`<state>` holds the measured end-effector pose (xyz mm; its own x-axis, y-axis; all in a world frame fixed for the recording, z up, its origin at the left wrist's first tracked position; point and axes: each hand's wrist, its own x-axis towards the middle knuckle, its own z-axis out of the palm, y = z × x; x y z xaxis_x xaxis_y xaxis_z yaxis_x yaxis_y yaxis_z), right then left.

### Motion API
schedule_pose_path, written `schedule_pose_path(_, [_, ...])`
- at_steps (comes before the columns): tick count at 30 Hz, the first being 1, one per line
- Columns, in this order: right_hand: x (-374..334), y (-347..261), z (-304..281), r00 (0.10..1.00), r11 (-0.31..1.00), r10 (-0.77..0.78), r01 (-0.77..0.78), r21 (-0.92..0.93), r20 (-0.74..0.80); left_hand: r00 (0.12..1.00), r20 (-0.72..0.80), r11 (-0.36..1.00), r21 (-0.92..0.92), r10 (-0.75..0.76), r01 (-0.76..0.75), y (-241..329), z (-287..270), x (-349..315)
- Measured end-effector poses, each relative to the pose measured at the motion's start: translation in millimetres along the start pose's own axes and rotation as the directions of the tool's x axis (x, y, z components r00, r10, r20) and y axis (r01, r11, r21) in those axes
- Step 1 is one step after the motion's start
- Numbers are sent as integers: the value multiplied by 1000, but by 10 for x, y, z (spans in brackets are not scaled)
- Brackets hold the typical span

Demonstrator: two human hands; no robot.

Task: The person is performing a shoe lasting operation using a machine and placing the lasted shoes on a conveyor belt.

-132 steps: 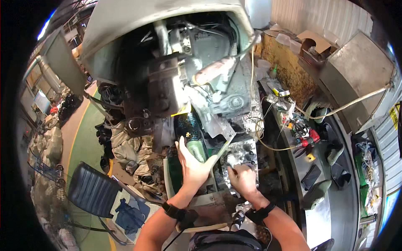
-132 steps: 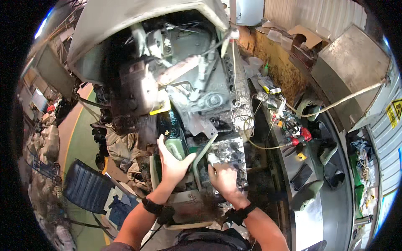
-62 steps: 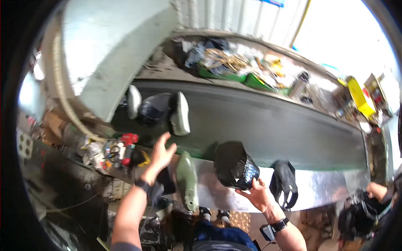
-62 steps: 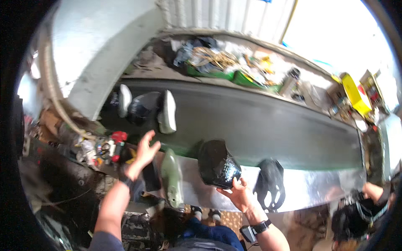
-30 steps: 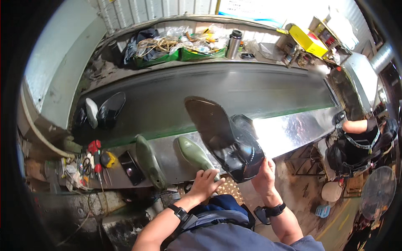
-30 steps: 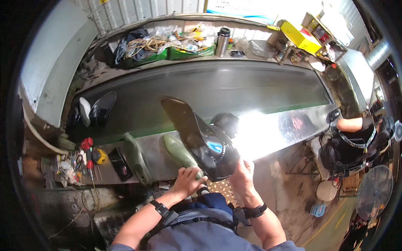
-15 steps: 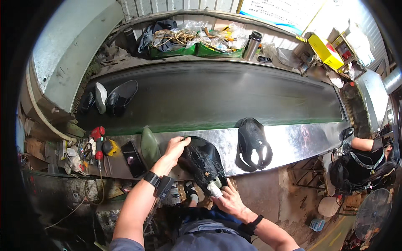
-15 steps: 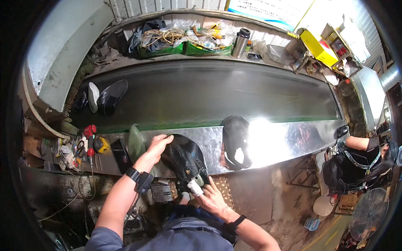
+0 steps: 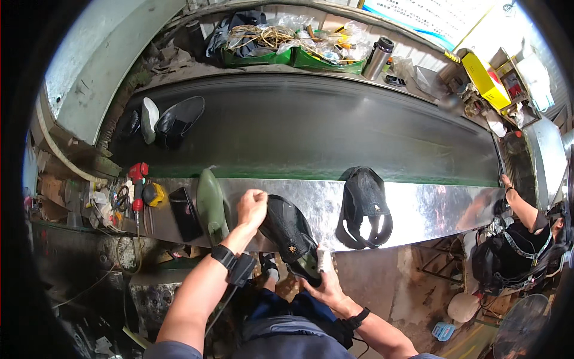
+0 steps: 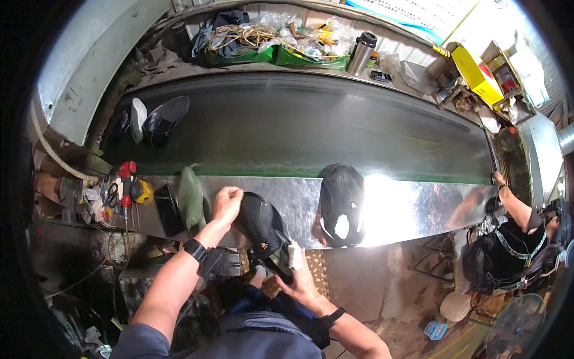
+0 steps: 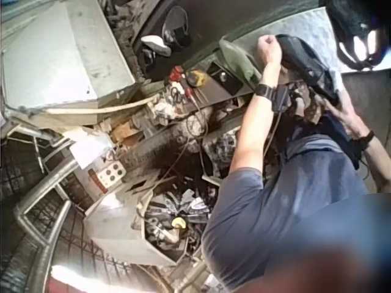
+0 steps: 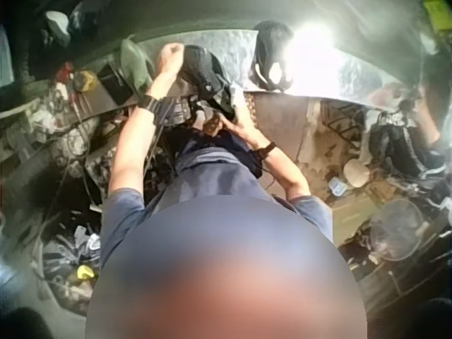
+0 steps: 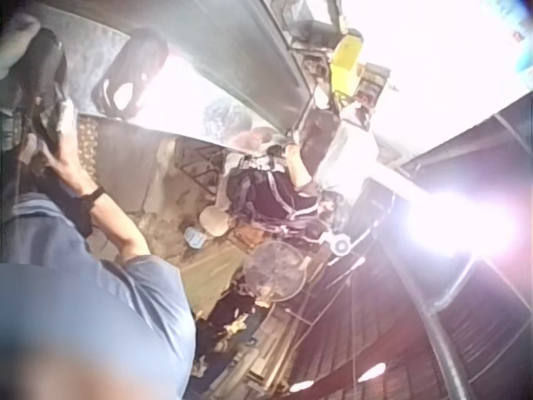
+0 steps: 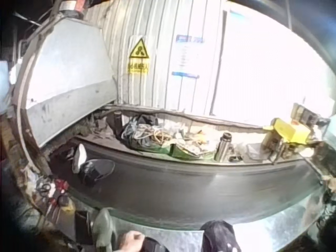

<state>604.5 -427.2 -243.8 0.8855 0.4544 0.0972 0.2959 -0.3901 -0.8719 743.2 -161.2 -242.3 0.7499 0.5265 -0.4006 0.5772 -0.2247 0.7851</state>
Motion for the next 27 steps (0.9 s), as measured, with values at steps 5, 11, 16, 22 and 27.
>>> schedule_pose_path(5, [-5, 47, -61, 997, 996, -15, 22, -88, 79, 991, 37, 909, 396, 128, -132, 157, 265, -228])
schedule_pose_path(11, [102, 362, -48, 992, 998, -61, 58, 28, 113, 992, -44, 939, 328, 120, -99, 68, 319, -84])
schedule_pose_path(16, [98, 271, -52, 995, 985, 30, -45, 167, 90, 993, -86, 960, 274, 85, -59, 114, 220, -112])
schedule_pose_path(22, [597, -157, -462, 849, 476, 399, -514, 714, 345, 968, -152, 979, 72, 200, -191, 400, -316, -551])
schedule_pose_path(27, [1137, -909, -289, 621, 370, 433, -783, 499, 653, 901, -335, 951, -42, 277, -308, 463, -1229, -1138])
